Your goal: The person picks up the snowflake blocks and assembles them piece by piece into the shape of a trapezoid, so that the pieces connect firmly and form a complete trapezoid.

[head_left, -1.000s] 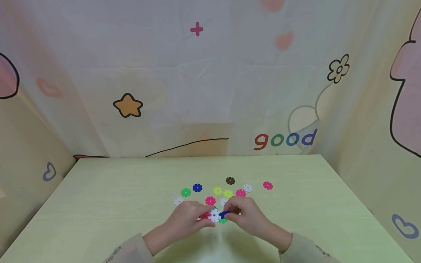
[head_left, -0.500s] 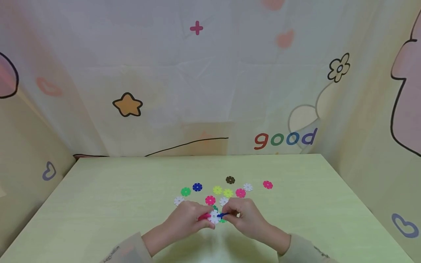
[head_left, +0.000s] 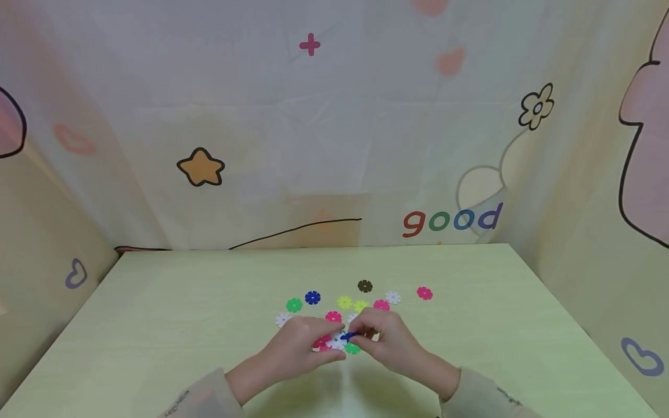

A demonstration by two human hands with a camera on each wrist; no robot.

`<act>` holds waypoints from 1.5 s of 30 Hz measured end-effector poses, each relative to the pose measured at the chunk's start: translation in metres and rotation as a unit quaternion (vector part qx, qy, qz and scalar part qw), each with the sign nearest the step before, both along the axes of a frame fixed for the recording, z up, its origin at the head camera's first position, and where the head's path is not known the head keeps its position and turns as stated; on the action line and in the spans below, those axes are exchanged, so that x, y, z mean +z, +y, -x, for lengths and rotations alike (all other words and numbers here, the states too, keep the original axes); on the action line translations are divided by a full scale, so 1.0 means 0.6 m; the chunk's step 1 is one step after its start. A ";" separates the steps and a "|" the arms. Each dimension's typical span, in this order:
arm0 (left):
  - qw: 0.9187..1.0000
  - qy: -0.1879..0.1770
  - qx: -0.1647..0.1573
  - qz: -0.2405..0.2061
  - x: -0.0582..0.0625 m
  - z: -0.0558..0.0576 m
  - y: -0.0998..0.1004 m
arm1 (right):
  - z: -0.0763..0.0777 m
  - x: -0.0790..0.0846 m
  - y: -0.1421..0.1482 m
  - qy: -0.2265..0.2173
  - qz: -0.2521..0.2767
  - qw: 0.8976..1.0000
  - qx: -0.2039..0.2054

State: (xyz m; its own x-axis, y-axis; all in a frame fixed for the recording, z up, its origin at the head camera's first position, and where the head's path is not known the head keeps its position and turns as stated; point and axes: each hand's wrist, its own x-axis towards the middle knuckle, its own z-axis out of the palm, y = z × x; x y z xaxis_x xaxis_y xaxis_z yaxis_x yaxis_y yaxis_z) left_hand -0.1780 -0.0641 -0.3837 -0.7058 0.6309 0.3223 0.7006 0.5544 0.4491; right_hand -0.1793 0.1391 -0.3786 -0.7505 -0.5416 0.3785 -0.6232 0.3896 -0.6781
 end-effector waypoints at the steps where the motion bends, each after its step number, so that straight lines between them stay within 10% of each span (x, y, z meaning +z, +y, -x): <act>1: 1.000 -0.003 0.002 0.001 -0.001 0.001 -0.001 | 0.002 0.000 0.001 -0.008 -0.008 1.000 -0.001; 12: 0.998 -0.021 0.054 0.024 -0.015 0.015 -0.037 | 0.058 -0.019 0.046 -0.146 -0.109 0.982 -0.052; 22: 0.996 -0.059 0.070 0.019 -0.021 0.025 -0.049 | 0.093 -0.062 0.040 -0.220 -0.140 0.965 -0.017; 45: 0.994 -0.078 0.074 0.017 -0.025 0.030 -0.050 | 0.079 -0.074 0.003 -0.171 -0.228 0.957 -0.047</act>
State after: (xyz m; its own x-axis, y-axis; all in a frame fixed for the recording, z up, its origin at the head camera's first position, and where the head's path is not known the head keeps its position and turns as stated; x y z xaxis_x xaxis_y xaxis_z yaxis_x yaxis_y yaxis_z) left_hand -0.1959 -0.0943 -0.3987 -0.8313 0.5250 0.1825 0.5340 0.6630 0.5247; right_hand -0.2270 0.1409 -0.4229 -0.8424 -0.5153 -0.1573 -0.3423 0.7374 -0.5824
